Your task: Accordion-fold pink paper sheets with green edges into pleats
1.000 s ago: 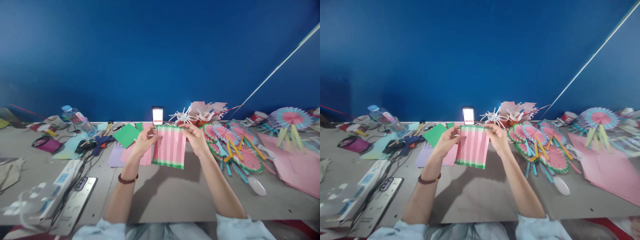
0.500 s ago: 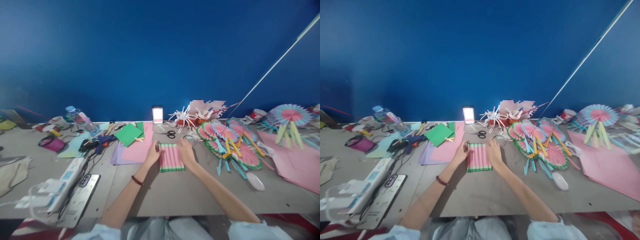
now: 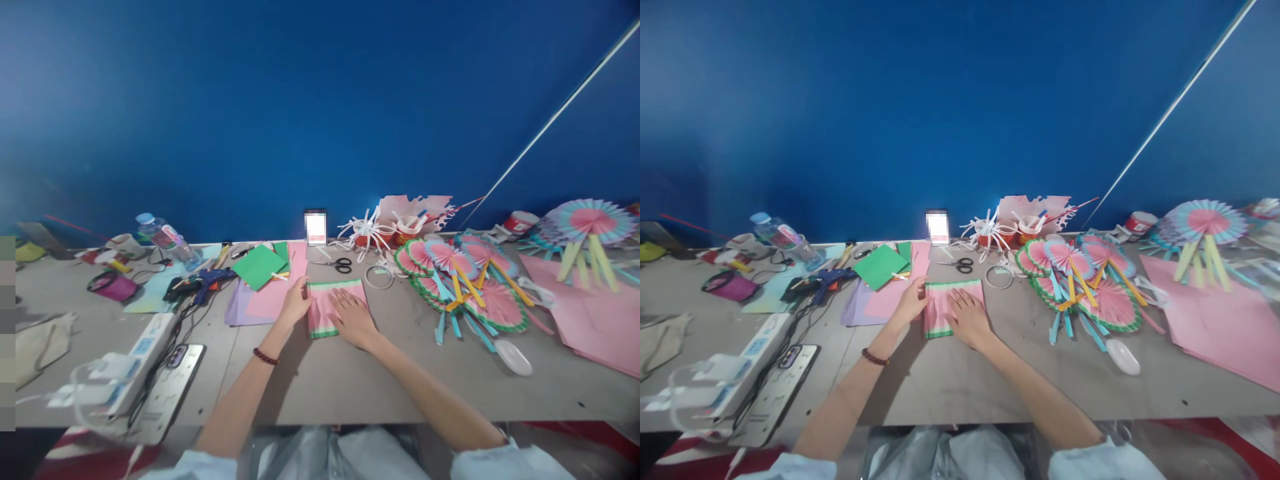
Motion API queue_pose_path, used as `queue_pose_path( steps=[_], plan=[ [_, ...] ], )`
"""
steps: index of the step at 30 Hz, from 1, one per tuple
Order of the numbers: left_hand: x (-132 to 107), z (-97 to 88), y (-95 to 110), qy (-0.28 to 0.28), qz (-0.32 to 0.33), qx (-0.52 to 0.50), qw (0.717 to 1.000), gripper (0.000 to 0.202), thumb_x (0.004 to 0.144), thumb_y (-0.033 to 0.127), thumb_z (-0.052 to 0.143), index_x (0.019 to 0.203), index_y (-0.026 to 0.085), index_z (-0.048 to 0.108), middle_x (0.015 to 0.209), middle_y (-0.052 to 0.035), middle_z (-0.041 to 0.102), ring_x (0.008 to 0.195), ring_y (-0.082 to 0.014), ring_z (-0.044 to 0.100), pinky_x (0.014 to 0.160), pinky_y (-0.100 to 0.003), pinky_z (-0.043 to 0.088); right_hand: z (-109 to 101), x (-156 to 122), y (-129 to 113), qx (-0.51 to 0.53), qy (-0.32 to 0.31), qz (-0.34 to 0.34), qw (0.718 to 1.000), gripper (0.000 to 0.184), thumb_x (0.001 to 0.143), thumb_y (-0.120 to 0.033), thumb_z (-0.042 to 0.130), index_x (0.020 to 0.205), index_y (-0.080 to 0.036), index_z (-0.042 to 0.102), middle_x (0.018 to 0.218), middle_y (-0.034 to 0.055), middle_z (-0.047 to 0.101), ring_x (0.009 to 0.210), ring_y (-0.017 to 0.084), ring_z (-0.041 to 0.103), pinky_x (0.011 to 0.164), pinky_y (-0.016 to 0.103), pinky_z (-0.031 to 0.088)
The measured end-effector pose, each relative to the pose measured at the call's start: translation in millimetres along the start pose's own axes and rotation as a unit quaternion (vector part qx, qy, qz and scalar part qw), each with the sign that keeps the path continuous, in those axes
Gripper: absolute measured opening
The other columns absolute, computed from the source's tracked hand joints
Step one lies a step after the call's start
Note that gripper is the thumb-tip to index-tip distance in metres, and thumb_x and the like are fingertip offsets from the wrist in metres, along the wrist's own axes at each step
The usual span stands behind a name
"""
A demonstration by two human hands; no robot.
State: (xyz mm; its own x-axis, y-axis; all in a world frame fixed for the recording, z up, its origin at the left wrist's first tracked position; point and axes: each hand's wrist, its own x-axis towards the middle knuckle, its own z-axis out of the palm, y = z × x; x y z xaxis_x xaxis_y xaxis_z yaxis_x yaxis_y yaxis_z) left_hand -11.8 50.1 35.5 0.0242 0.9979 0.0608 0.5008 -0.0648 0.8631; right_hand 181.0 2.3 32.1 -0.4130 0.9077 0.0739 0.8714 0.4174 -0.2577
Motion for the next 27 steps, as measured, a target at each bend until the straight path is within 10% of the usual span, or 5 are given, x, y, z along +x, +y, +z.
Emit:
queue_pose_path(
  steps=[4, 8, 27],
  plan=[
    [-15, 10.1, 16, 0.026, 0.055, 0.173, 0.983, 0.046, 0.079, -0.001, 0.045, 0.12, 0.017, 0.056, 0.133, -0.016, 0.05, 0.122, -0.029, 0.049, 0.102, -0.047, 0.04, -5, 3, -2, -0.021, 0.011, 0.014, 1.0, 0.047, 0.096, -0.032, 0.033, 0.141, -0.022, 0.045, 0.151, 0.0091, 0.039, 0.133, 0.028, 0.043, 0.105, 0.046, 0.037],
    [-23, 34.5, 23, -0.024, 0.156, 0.427, 0.891, 0.033, 0.087, 0.004, 0.04, 0.11, 0.011, 0.061, 0.124, -0.0177, 0.057, 0.125, -0.0304, 0.048, 0.106, -0.049, 0.036, 1, 1, 4, -0.035, 0.023, 0.027, 0.999, 0.05, 0.095, -0.03, 0.035, 0.144, -0.019, 0.04, 0.153, 0.0103, 0.034, 0.14, 0.027, 0.032, 0.111, 0.044, 0.03],
    [-38, 33.4, -1, -0.037, 0.175, 0.452, 0.874, 0.045, 0.098, 0.027, 0.03, 0.138, 0.013, 0.046, 0.145, -0.0118, 0.046, 0.135, -0.0235, 0.042, 0.114, -0.048, 0.028, 5, 0, 10, -0.022, -0.028, 0.11, 0.993, 0.06, 0.095, -0.044, 0.03, 0.148, -0.015, 0.032, 0.157, 0.0071, 0.026, 0.146, 0.024, 0.019, 0.118, 0.046, 0.012]
  ],
)
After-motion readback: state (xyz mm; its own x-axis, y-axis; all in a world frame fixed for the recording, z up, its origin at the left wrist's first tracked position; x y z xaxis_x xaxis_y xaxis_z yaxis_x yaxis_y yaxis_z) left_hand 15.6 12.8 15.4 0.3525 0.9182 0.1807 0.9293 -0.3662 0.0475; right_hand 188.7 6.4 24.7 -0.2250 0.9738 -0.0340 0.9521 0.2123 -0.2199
